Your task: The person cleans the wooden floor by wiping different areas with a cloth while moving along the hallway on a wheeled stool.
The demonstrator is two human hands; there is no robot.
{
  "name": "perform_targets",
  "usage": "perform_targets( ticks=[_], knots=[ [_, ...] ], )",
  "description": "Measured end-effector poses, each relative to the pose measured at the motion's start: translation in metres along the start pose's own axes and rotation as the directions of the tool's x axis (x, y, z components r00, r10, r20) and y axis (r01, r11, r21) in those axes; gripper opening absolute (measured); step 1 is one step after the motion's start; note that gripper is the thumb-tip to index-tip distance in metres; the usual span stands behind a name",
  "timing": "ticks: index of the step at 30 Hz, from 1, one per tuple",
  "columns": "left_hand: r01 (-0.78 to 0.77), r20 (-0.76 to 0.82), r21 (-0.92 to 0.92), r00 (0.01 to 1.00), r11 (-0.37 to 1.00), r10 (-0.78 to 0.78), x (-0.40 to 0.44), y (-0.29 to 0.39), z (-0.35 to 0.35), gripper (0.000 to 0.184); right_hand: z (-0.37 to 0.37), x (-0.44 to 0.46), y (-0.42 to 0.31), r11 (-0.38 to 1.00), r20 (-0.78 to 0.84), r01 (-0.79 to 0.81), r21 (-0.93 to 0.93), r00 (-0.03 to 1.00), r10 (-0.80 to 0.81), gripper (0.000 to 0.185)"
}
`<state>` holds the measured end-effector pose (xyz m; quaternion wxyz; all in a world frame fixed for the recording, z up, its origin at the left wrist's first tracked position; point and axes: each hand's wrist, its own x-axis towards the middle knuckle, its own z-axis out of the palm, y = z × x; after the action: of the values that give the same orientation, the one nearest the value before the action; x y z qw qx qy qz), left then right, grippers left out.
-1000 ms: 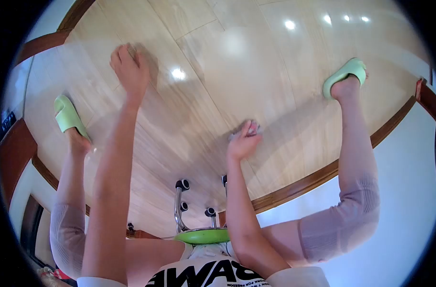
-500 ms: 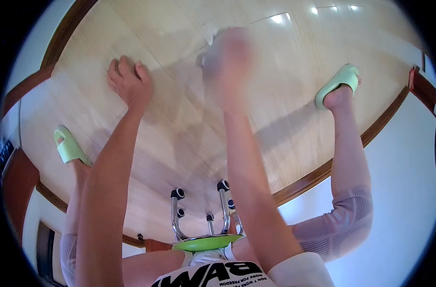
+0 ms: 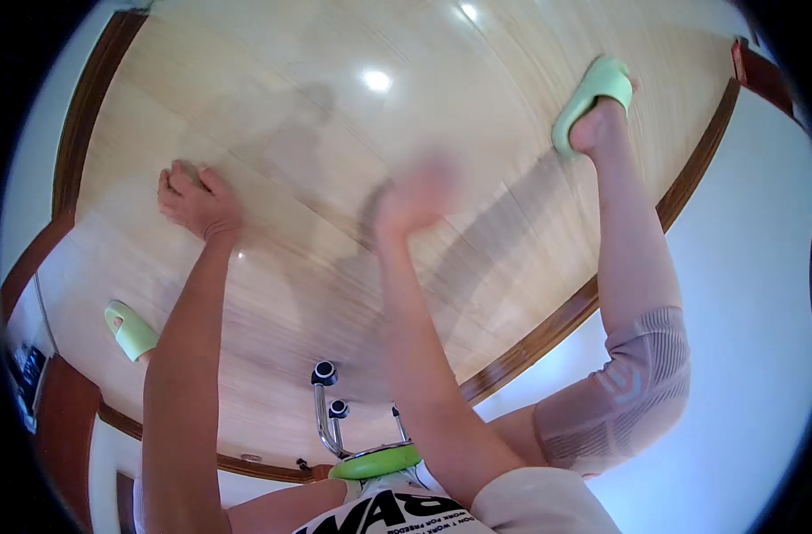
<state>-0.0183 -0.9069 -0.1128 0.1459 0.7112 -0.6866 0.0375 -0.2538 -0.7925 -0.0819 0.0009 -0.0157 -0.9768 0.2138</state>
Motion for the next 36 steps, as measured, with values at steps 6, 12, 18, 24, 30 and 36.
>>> perform_targets(
  ticks=[6,12,18,24,30,36],
  knots=[
    [0.017,-0.029,0.027,0.999,0.999,-0.017,0.012,-0.008,0.0,0.046,0.053,0.002,-0.124,0.929,0.418,0.089,0.359,0.874,-0.246,0.028],
    [0.021,-0.033,0.032,0.999,0.999,-0.02,0.026,-0.022,0.008,0.046,-0.025,0.042,-0.078,0.813,0.36,-0.041,0.581,0.909,-0.211,0.024],
    [0.005,-0.042,0.01,0.999,1.0,-0.005,0.027,-0.023,0.004,0.045,-0.064,0.087,0.05,0.992,-0.01,-0.053,0.112,0.998,0.055,0.03],
    [-0.037,-0.076,-0.004,0.996,0.999,0.037,0.023,-0.023,0.001,0.051,0.023,0.053,-0.067,0.924,0.041,0.294,0.246,0.949,-0.313,0.02],
    [-0.034,-0.066,0.007,0.997,0.999,0.034,0.029,-0.017,0.0,0.046,0.026,0.063,-0.122,0.787,0.311,0.537,0.305,0.725,-0.615,0.024],
    [0.12,-0.05,0.106,0.992,0.987,-0.115,0.039,-0.021,0.033,0.044,-0.045,0.055,0.029,0.888,0.356,0.446,0.117,0.816,-0.456,0.029]
  ],
)
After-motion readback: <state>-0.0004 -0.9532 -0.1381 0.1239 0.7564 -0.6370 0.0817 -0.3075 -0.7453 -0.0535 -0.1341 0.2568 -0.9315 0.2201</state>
